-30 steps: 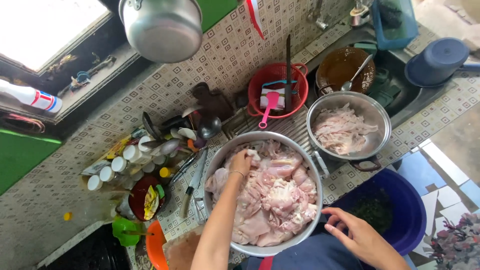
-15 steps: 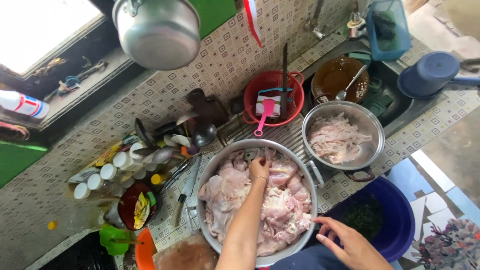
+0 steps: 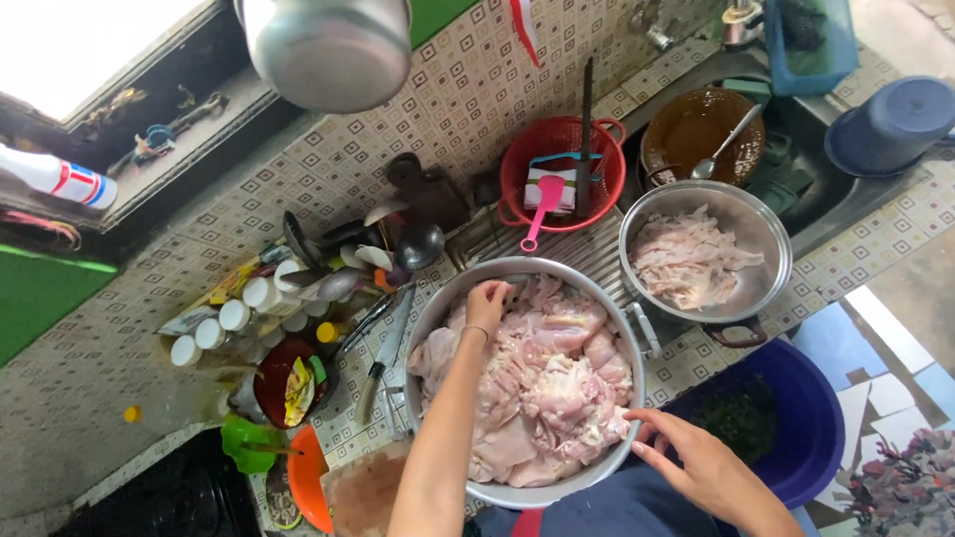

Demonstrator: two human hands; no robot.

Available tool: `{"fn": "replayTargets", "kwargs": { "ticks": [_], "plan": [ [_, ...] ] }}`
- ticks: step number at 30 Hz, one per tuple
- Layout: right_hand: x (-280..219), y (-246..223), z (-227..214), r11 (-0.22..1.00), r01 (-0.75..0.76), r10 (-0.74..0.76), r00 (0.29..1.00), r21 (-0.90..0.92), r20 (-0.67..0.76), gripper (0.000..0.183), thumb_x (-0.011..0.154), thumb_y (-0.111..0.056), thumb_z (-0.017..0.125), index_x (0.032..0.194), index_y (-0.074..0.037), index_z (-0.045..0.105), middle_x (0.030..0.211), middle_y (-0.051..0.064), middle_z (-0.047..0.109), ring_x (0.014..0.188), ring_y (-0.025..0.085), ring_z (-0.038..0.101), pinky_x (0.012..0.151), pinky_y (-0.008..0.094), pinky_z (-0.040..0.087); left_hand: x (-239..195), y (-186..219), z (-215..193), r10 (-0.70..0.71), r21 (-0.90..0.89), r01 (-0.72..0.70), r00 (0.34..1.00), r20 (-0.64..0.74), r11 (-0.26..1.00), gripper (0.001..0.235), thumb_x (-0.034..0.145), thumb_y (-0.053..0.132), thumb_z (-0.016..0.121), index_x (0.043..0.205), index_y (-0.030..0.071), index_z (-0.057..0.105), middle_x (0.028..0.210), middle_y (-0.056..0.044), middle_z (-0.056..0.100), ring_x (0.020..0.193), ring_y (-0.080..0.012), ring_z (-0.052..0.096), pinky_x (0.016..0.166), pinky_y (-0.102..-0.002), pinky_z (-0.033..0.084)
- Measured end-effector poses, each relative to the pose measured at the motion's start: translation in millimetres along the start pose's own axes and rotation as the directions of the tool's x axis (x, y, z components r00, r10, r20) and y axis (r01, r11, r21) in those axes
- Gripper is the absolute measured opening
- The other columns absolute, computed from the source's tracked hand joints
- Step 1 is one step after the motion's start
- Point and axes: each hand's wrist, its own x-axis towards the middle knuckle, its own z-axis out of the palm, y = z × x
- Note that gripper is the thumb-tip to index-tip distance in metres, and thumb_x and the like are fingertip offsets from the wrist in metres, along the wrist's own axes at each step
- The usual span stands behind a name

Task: Removing skin and fat from raw chicken pieces by hand in a large metal bowl.

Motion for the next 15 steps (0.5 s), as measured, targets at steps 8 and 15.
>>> {"fn": "replayTargets", "kwargs": {
  "ticks": [8,15],
  "plan": [
    [14.2,25.1,23.5,0.916,0.111,-0.172,0.977,0.386,0.125,0.041,0.09,-0.025,0.063,0.132,-0.024,0.064,0.101,0.001,0.077,0.075,0.01,0.078,0.054,0.022,0.066,-13.6,-15.0,10.6,-0.116,0.555,-0.179,0.883,0.454,0.812,0.051,0.063,0.016,0.089,0.112,0.017,0.073,0.113,-0.005,0.074,0.104,-0.0205,0.07,0.094,-0.03,0.053],
    [1.0,22.5,13.0,0.942,-0.084,-0.022,0.951,0.326,0.309,0.043,0.092,-0.034,0.063,0.135,-0.03,0.061,0.102,-0.004,0.075,0.085,0.005,0.077,0.066,0.02,0.062,-27.0,11.9,-2.9,-0.117,0.641,-0.318,0.833,0.541,0.699,0.027,0.078,0.029,0.086,0.081,0.011,0.067,0.085,-0.013,0.071,0.086,-0.031,0.065,0.076,-0.041,0.048]
  ]
}}
